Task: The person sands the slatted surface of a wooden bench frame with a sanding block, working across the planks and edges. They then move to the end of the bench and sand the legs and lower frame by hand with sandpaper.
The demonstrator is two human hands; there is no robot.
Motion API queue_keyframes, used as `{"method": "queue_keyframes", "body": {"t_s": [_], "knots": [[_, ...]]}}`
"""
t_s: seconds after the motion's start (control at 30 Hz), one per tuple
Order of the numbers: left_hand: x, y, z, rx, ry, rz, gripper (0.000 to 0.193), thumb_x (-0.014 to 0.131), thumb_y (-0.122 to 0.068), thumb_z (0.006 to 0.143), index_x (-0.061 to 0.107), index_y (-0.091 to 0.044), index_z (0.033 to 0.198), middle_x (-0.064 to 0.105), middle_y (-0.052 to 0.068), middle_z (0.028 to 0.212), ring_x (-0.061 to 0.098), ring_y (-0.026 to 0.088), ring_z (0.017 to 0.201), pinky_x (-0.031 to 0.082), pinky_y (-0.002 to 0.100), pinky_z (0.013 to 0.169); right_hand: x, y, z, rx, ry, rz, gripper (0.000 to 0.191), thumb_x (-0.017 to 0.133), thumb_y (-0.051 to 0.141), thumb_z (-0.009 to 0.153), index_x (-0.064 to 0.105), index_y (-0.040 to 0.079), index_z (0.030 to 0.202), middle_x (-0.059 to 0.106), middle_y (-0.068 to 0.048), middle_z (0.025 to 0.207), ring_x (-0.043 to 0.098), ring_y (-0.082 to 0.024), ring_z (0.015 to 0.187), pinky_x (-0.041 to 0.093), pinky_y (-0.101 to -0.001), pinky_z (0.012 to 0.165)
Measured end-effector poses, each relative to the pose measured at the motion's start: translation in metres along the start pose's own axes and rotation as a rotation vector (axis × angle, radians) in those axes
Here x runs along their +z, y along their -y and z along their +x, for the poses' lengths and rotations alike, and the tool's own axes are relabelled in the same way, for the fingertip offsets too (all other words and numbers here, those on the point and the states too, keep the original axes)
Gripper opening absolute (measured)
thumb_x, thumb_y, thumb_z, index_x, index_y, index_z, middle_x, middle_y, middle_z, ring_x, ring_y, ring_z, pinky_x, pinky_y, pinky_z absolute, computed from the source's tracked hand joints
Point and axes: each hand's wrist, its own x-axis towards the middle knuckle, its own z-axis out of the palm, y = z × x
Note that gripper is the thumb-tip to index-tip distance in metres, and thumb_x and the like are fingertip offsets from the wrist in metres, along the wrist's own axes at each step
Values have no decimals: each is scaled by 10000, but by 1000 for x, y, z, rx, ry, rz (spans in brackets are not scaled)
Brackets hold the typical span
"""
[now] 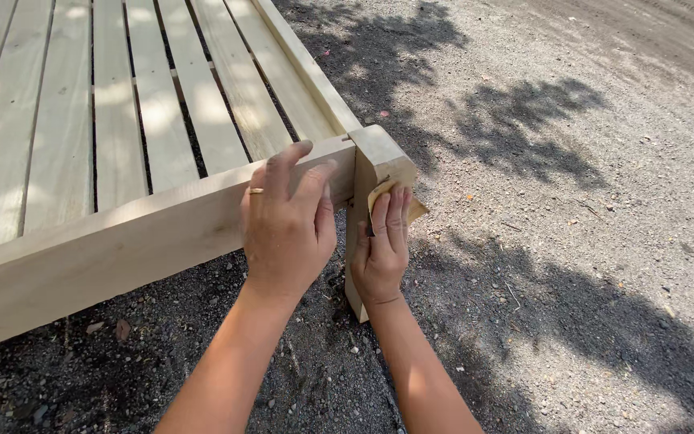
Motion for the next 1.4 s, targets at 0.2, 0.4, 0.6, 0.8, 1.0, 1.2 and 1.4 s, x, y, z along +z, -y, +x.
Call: {"method": "queue_keyframes", "body": {"t_s": [0.2,0.4,0.6,0.8,1.0,1.2,1.4], "knots": [[25,23,19,23,60,355,364,691,-351,971,722,-117,1248,656,46,1124,610,254,1107,332,438,1009,5,-14,-32,21,79,-18,573,557,-15,989,389,-67,1534,322,-320,1625,279,-507,1545,279,-533,1280],[31,27,5,23,5,341,352,713,-356,956,714,-143,1237,671,23,1148,608,239,1128,331,418,1037,10,-33,-2,-39,17,22,566,519,19,1056,338,-57,1587,280,-306,1667,230,-495,1589,226,-555,1344],[26,24,6,14,26,321,391,738,-355,929,723,-124,1243,672,39,1129,616,271,1116,329,432,1016,-7,-11,-41,-53,174,-45,523,517,27,1013,416,-90,1513,358,-331,1608,290,-528,1539,293,-559,1284],[24,21,5,-26,47,264,346,735,-328,971,719,-111,1241,678,44,1176,614,271,1137,331,435,1034,6,-42,-2,-75,62,-67,510,497,22,1084,375,-79,1569,315,-290,1666,250,-478,1569,263,-537,1323],[23,20,6,-24,15,251,311,723,-292,995,728,-116,1252,685,38,1168,612,262,1153,336,439,1034,-8,-14,-40,-95,194,-89,468,493,10,1029,454,-103,1482,400,-335,1583,329,-528,1526,310,-557,1283],[25,19,7,-44,16,244,306,725,-276,965,738,-125,1231,690,35,1132,610,267,1140,341,449,1020,4,-30,-9,-120,34,-69,500,502,64,1061,407,-94,1526,347,-324,1614,281,-504,1559,268,-551,1323],[22,20,5,-58,43,233,299,724,-289,986,734,-123,1235,692,43,1165,607,274,1169,337,451,1032,-11,-16,-15,-127,131,-82,480,484,-18,1000,484,-108,1472,404,-309,1587,342,-492,1529,332,-542,1289]]}}
